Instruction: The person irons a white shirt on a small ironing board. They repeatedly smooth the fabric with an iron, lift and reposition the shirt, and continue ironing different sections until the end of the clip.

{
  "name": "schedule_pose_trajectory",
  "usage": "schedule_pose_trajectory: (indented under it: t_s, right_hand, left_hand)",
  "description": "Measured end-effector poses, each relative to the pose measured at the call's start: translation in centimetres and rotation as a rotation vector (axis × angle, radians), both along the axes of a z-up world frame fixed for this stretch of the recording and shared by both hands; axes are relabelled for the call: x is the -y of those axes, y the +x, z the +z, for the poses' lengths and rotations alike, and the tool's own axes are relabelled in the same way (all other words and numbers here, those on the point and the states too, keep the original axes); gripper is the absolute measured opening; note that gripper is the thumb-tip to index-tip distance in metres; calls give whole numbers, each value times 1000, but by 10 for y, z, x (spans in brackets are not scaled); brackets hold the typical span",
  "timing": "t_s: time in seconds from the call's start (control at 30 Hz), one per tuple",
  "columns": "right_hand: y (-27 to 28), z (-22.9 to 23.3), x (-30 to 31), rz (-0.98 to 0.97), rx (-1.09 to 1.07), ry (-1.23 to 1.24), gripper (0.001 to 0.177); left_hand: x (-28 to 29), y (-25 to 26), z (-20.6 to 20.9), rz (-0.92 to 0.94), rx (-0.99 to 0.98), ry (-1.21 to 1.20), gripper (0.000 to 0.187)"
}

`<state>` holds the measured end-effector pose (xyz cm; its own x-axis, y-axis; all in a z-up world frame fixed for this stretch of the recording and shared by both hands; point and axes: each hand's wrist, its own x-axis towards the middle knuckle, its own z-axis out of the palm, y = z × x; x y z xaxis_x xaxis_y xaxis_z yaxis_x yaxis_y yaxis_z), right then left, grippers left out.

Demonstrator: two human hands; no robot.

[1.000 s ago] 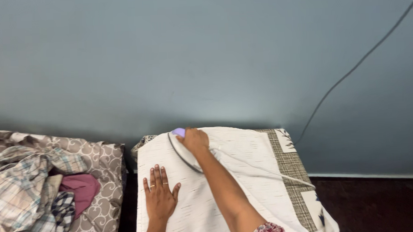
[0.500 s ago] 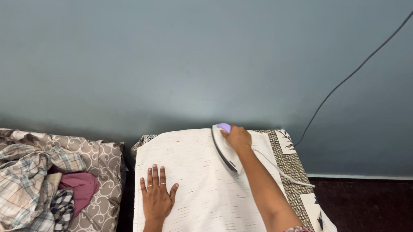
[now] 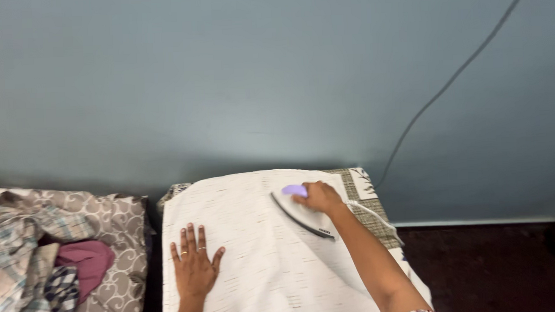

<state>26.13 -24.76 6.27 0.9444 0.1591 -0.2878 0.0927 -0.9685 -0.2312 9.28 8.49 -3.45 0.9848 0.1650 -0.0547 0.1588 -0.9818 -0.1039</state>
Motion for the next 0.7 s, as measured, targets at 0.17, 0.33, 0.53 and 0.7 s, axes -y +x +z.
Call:
schedule_pose_trajectory:
  t_s: [0.17, 0.33, 0.53, 0.7]
  right_hand:
    - [-50, 10, 25, 252, -128, -55, 48]
    - [-93, 18, 65, 415, -104, -103, 48]
    - [-75, 7, 61, 64, 6, -114, 54]
    - [-25, 3, 50, -221, 110, -74, 59]
  left_hand:
    - [0, -1, -6, -5, 36, 26, 84]
    - [0, -1, -11, -2, 59, 34, 84]
    - [0, 0, -10, -3, 23, 68, 83]
    - [1, 0, -11, 6, 32, 46, 85]
